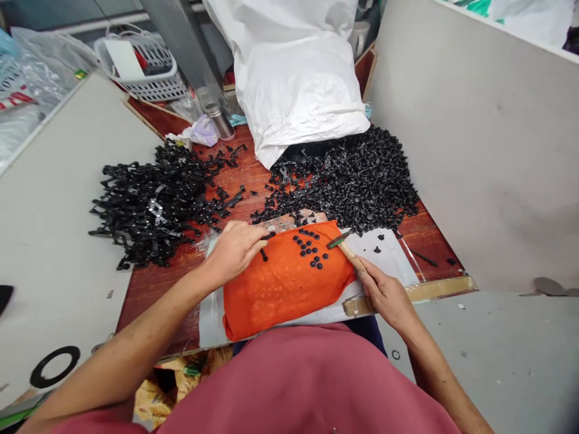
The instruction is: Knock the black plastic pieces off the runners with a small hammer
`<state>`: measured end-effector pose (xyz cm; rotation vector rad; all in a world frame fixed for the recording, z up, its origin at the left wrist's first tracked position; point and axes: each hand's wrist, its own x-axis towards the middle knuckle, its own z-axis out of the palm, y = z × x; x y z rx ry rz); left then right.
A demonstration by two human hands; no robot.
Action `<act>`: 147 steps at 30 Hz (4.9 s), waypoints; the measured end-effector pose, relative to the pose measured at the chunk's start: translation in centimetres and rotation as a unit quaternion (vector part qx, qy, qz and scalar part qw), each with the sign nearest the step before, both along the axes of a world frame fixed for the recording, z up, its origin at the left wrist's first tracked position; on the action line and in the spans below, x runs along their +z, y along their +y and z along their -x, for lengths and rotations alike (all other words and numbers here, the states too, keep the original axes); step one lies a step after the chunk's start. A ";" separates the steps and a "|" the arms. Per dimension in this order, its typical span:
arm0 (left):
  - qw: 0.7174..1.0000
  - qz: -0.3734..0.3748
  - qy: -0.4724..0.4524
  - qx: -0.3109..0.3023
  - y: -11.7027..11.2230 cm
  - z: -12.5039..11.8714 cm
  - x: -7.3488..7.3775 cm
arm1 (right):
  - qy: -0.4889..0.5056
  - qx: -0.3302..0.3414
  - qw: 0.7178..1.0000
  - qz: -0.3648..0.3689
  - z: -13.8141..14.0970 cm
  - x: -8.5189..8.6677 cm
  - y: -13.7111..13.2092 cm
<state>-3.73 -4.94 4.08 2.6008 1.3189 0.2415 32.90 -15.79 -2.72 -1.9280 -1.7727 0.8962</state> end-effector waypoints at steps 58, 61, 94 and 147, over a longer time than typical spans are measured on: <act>0.985 0.126 0.113 0.044 1.4 -6.4 -3.6 | -0.154 0.159 0.968 -0.119 5.7 4.1 4.5; 0.985 0.124 0.114 0.047 1.4 -6.3 -3.6 | -0.160 0.147 0.967 -0.134 5.9 3.9 4.4; 0.982 0.145 0.092 0.076 0.5 -4.2 -3.1 | -0.183 0.111 0.971 -0.109 4.1 3.7 4.1; 0.983 0.104 0.128 0.076 -0.9 -4.5 -3.3 | -0.139 0.156 0.973 -0.093 6.1 5.2 3.3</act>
